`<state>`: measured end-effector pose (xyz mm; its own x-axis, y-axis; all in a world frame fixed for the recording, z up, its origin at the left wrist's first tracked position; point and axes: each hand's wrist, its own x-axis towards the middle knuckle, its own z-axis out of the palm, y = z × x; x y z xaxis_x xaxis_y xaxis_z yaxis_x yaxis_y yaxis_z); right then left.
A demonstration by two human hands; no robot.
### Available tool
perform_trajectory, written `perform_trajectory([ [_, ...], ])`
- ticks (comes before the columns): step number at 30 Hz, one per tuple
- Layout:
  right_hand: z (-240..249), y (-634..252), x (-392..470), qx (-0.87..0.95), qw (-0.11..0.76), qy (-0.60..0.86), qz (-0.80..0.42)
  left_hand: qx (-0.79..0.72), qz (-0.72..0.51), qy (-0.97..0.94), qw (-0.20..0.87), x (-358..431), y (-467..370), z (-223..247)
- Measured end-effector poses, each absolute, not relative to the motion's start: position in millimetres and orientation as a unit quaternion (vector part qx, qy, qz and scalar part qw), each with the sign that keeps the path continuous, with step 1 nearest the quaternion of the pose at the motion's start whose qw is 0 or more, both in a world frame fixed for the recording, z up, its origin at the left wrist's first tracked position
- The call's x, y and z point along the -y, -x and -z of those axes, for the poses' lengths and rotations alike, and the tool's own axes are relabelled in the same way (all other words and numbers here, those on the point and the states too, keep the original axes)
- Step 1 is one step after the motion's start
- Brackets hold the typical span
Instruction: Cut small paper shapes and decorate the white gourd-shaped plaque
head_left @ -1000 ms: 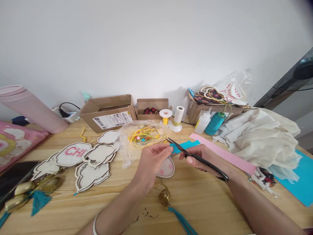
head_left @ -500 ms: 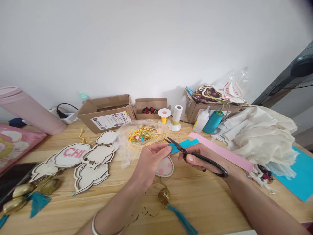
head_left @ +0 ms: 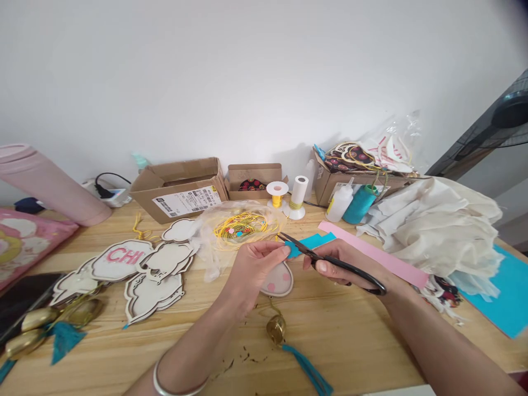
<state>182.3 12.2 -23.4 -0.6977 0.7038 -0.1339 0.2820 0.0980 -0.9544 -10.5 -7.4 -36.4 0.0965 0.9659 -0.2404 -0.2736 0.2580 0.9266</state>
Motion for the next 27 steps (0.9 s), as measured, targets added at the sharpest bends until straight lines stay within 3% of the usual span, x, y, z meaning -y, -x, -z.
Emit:
perform_trajectory([
  [27, 14.9, -191.7, -17.1, 0.768, 0.106, 0.324, -0.542, -0.502, -0.421, -0.410, 0.634, 4.5, 15.1, 36.7],
])
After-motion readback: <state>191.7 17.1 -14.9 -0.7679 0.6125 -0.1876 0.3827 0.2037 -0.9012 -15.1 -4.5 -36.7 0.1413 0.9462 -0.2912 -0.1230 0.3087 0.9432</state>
